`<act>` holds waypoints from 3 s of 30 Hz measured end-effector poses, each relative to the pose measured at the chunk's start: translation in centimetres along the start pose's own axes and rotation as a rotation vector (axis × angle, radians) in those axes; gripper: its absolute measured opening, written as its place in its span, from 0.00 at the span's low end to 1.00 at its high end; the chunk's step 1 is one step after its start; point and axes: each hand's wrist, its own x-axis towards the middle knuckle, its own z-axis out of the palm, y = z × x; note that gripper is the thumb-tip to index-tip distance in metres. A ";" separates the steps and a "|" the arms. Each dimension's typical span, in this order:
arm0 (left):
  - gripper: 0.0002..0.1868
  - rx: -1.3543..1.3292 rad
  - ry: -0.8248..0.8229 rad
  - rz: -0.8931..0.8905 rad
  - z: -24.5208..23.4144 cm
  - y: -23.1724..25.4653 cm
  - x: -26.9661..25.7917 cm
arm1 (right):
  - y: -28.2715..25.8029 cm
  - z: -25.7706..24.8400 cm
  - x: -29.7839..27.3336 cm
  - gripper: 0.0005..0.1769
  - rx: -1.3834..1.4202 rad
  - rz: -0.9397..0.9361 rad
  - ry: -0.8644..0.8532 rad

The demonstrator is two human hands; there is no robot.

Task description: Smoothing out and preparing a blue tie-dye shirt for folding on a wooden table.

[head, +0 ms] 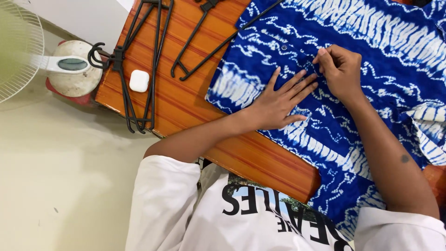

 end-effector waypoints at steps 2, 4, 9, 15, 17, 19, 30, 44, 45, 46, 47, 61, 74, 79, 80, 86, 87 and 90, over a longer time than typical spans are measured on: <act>0.47 -0.153 0.193 -0.005 3.4 -2.0 1.2 | 0.2 -0.1 0.0 0.18 0.001 0.002 -0.002; 0.50 -0.305 0.385 -0.011 4.7 -3.6 1.7 | 0.0 -0.1 0.0 0.18 0.003 0.003 -0.007; 0.48 -0.479 0.391 -0.111 4.4 -4.7 1.3 | -0.6 -0.1 0.0 0.18 -0.041 0.007 -0.015; 0.45 -0.493 0.304 -0.138 3.7 -4.1 1.1 | -0.5 -0.1 0.0 0.17 -0.063 0.011 -0.012; 0.46 -0.536 0.291 -0.156 3.3 -3.8 0.8 | -0.5 -0.1 -0.3 0.17 -0.061 0.026 -0.018; 0.46 -0.574 0.288 -0.171 3.5 -3.7 0.8 | -0.3 -0.2 -0.3 0.17 -0.063 0.031 -0.020; 0.47 -0.756 0.515 -0.081 3.7 -3.7 0.9 | -0.4 -0.3 0.1 0.16 -0.087 0.099 -0.036; 0.47 -0.781 0.299 -0.160 4.0 -3.6 1.1 | -0.8 -0.3 0.2 0.14 -0.217 0.093 -0.086; 0.47 -0.754 0.301 -0.155 4.2 -3.5 1.2 | -0.8 -0.3 0.2 0.15 -0.217 0.099 -0.089; 0.47 -0.753 0.300 -0.155 4.0 -3.6 1.1 | -0.7 -0.3 0.2 0.15 -0.216 0.100 -0.088; 0.46 -0.751 0.291 -0.161 3.8 -3.6 1.1 | -0.6 -0.2 0.2 0.15 -0.221 0.101 -0.089; 0.41 -0.467 0.488 -0.178 1.1 -4.8 0.7 | -3.4 0.7 -0.3 0.09 -0.430 -0.130 -0.045; 0.41 -0.136 0.363 -0.184 0.6 -4.4 1.4 | -5.3 2.7 -6.2 0.43 -0.612 -0.265 -0.315; 0.40 -0.154 0.323 -0.179 0.0 -3.7 1.0 | -4.3 -1.8 -12.8 0.49 -0.753 -0.023 -0.341; 0.39 -0.161 0.330 -0.181 0.0 -3.7 1.0 | -4.3 -3.3 -14.2 0.48 -0.781 0.041 -0.289; 0.38 -0.157 0.325 -0.179 0.4 -3.8 1.2 | -4.9 -8.3 -19.7 0.44 -0.911 0.285 -0.092; 0.38 -0.165 0.331 -0.183 0.4 -4.0 1.2 | -5.4 -8.4 -19.7 0.42 -0.901 0.314 -0.059; 0.39 -0.165 0.344 -0.195 1.2 -4.4 1.4 | -5.7 -7.9 -16.8 0.33 -1.091 0.131 0.016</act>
